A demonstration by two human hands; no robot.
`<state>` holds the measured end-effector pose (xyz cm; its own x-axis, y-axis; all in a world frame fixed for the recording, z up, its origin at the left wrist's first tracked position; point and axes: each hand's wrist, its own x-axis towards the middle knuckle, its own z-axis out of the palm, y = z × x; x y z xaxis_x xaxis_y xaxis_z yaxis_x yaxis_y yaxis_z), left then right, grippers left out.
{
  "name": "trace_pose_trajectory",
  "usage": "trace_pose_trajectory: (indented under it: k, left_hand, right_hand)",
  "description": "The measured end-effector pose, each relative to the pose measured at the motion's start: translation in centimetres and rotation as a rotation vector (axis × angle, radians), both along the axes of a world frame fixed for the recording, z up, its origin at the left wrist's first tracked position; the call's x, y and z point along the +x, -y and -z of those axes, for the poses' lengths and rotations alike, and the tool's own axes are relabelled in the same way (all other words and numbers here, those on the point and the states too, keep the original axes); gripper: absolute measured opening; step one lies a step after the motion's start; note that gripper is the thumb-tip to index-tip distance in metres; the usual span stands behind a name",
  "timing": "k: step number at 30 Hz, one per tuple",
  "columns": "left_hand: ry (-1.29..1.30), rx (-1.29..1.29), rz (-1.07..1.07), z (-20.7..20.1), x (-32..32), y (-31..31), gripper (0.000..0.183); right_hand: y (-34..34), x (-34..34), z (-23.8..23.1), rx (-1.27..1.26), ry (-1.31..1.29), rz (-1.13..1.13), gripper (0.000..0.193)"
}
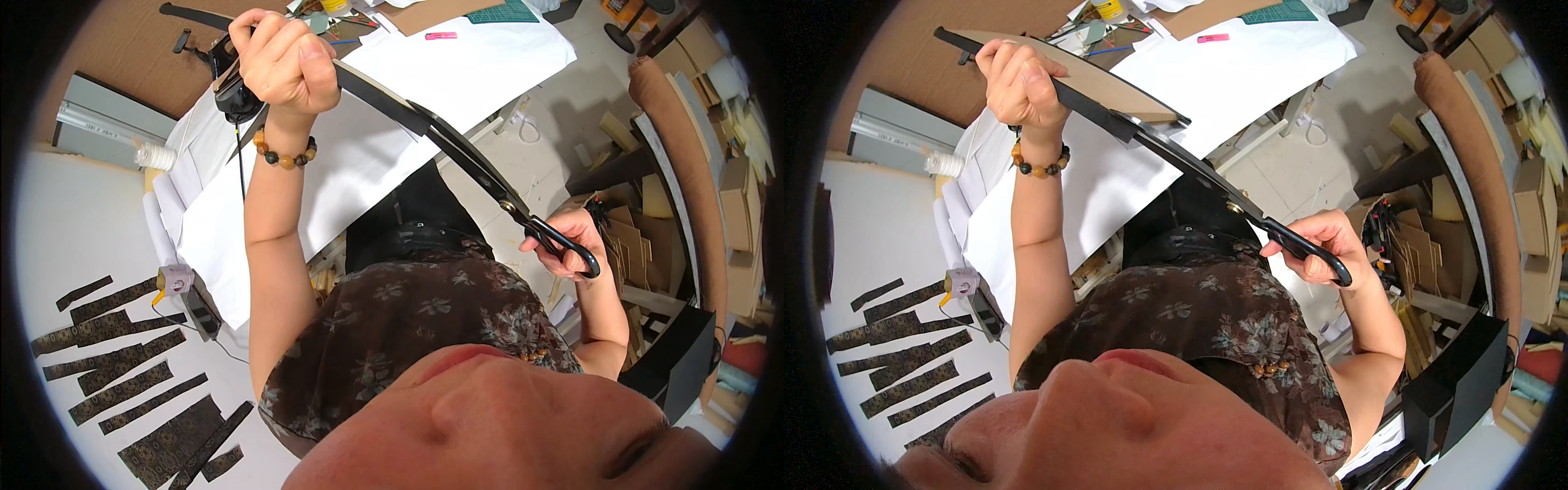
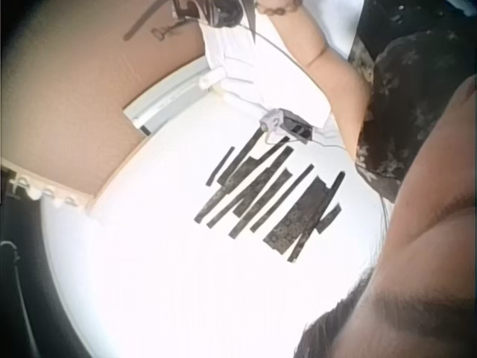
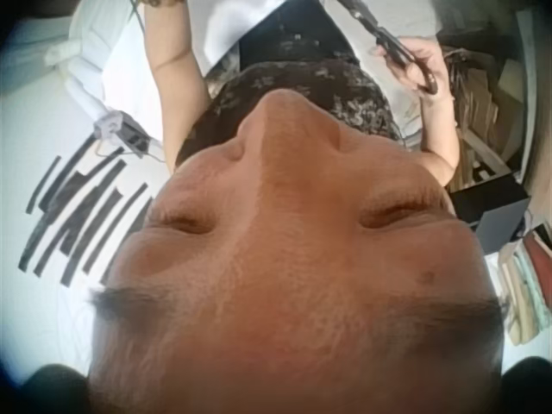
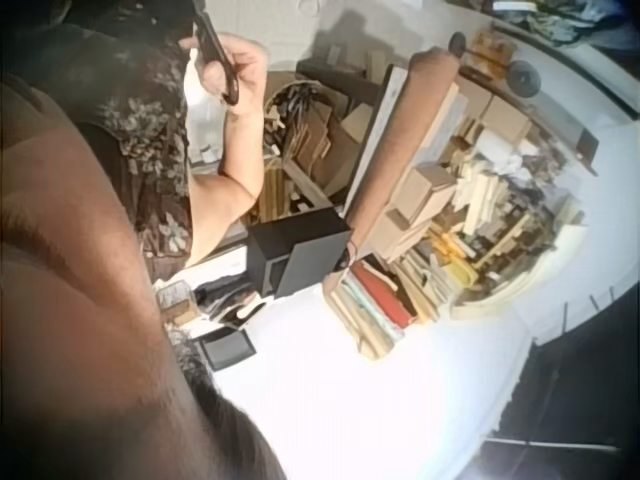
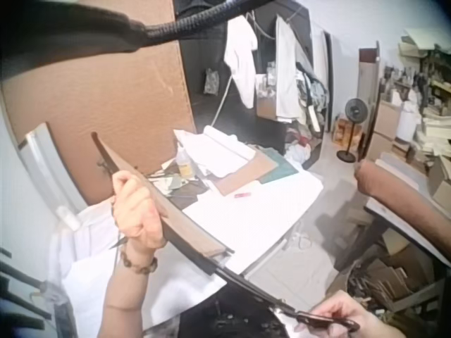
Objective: The person uses shears to trim a black strip along the edges of a rectangular cardboard piece. After cutting, the person folds the strip and uses a small iron to press the edges flat.
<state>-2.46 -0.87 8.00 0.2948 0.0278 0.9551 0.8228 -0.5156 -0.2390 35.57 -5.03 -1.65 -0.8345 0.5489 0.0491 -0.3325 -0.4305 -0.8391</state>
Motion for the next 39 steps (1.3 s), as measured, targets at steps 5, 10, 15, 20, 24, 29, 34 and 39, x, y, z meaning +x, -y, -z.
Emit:
trace_pose_trajectory:
  k: [5, 10, 15, 20, 24, 29, 34, 39]
  left_hand:
    - [-0.047, 0.082, 0.027, -0.1, -0.9, -0.1, 0.025]
    - [-0.056, 0.094, 0.024, -0.4, -0.9, 0.4, 0.022]
    - [-0.066, 0.108, 0.027, -0.6, -0.8, 0.6, 0.023]
    - [-0.067, 0.103, 0.017, -0.6, -0.9, 0.9, 0.024]
    - [-0.049, 0.152, 0.034, -0.7, -1.2, 0.7, 0.027]
    - [0.303, 0.101, 0.237, -1.0, -5.6, 0.6, 0.039]
    - [0.528, 0.03, 0.508, 0.4, -7.3, 2.0, 0.043]
    - [0.608, 0.091, 0.542, 3.7, -6.5, 2.5, 0.042]
  right_hand:
    - [-0.1, 0.3, -0.3, -0.081, -0.036, -0.095, 0.057]
    - [0.2, 0.5, -0.6, -0.097, -0.023, -0.113, 0.056]
    - [0.5, 0.8, -0.8, -0.098, 0.02, -0.109, 0.058]
    - [0.7, 0.7, -0.9, -0.131, 0.057, -0.111, 0.056]
    - [0.4, 1.0, -0.2, 0.076, 0.153, -0.046, 0.064]
    - [-0.1, 1.2, 2.7, 0.201, 0.214, 0.228, 0.083]
    - [-3.4, -4.0, 5.8, 0.146, 0.244, 0.474, 0.053]
    - [-6.2, -13.6, 8.8, -0.253, 0.042, 0.431, 0.035]
